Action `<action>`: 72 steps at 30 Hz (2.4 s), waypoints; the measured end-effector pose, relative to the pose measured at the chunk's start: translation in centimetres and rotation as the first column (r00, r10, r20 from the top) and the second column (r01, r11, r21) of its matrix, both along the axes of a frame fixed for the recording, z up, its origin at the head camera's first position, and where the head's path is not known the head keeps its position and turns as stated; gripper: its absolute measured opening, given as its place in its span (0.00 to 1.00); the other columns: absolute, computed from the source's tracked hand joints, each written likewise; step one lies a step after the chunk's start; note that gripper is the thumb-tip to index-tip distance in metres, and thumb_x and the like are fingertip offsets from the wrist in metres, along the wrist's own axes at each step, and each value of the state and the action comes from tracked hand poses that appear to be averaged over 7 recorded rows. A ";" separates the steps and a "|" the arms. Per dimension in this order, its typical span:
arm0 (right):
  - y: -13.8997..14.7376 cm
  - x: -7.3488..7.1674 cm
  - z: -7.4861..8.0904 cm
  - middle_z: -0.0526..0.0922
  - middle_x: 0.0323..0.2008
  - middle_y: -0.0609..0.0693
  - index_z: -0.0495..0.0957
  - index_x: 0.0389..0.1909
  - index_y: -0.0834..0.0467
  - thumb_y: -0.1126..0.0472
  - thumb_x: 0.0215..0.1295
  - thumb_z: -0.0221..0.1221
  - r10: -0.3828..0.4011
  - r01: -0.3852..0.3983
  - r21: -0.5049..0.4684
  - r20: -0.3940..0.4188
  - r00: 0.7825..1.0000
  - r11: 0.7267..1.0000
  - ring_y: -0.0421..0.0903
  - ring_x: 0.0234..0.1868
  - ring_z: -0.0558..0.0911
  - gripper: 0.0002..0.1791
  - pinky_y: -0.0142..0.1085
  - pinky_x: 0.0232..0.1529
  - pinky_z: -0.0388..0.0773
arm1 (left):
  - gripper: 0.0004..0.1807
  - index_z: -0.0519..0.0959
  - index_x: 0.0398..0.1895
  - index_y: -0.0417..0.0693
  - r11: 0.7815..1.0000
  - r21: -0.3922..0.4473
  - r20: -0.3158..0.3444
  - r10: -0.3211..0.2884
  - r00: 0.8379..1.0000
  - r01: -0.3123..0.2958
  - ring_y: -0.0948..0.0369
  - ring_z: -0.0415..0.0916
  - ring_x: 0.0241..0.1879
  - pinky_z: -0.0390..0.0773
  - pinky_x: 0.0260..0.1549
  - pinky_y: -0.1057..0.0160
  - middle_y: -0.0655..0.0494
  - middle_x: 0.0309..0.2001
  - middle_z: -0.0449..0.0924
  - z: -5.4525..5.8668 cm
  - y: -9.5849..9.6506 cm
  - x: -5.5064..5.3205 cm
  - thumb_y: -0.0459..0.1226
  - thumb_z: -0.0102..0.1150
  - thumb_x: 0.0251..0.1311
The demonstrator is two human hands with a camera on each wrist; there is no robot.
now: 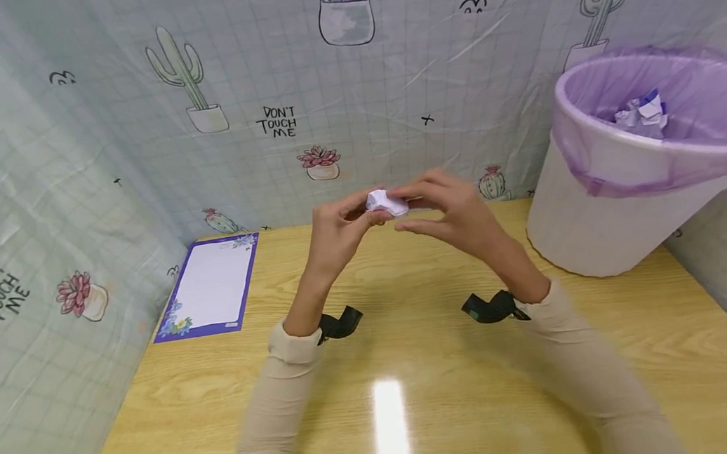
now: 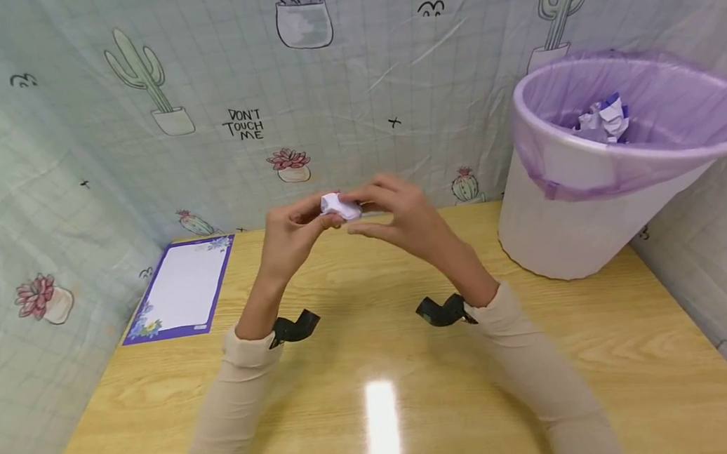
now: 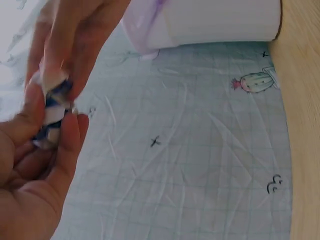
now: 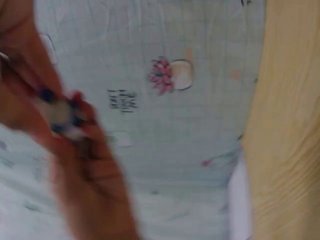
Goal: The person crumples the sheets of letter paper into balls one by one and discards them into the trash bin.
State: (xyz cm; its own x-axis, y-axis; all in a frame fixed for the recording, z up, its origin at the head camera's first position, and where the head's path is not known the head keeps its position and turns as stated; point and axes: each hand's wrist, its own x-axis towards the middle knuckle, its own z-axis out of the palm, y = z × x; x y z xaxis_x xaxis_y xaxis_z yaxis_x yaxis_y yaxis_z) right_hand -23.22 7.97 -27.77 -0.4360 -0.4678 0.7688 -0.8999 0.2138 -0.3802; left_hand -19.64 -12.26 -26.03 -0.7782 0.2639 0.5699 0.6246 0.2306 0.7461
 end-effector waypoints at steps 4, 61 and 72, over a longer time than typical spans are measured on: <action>1.2 -0.3 0.8 0.77 0.48 0.54 0.79 0.53 0.62 0.70 0.44 0.71 0.148 -0.161 0.108 0.123 0.981 0.981 0.47 0.45 0.81 0.29 0.32 0.43 0.81 | 0.17 0.79 0.47 0.27 0.988 0.016 0.036 -0.155 0.987 0.154 0.53 0.83 0.39 0.83 0.38 0.61 0.36 0.43 0.82 -1.1 -1.1 -1.0 0.23 0.63 0.51; 1.3 3.3 1.1 0.79 0.54 0.54 0.71 0.63 0.57 0.62 0.49 0.71 -0.280 0.284 0.065 -0.059 0.958 0.957 0.50 0.48 0.80 0.37 0.41 0.44 0.79 | 0.19 0.80 0.50 0.33 0.946 0.306 -0.051 -0.093 0.994 0.104 0.56 0.80 0.40 0.82 0.39 0.61 0.40 0.40 0.80 -2.8 1.6 -0.6 0.28 0.63 0.53; 9.6 4.4 4.1 0.82 0.51 0.50 0.80 0.54 0.56 0.65 0.47 0.72 -0.482 0.488 0.013 -0.141 0.865 0.873 0.47 0.46 0.81 0.29 0.19 0.50 0.67 | 0.19 0.78 0.52 0.30 0.961 0.274 0.067 -0.041 0.997 0.021 0.60 0.80 0.43 0.81 0.44 0.61 0.39 0.44 0.79 -0.9 1.0 0.8 0.26 0.62 0.55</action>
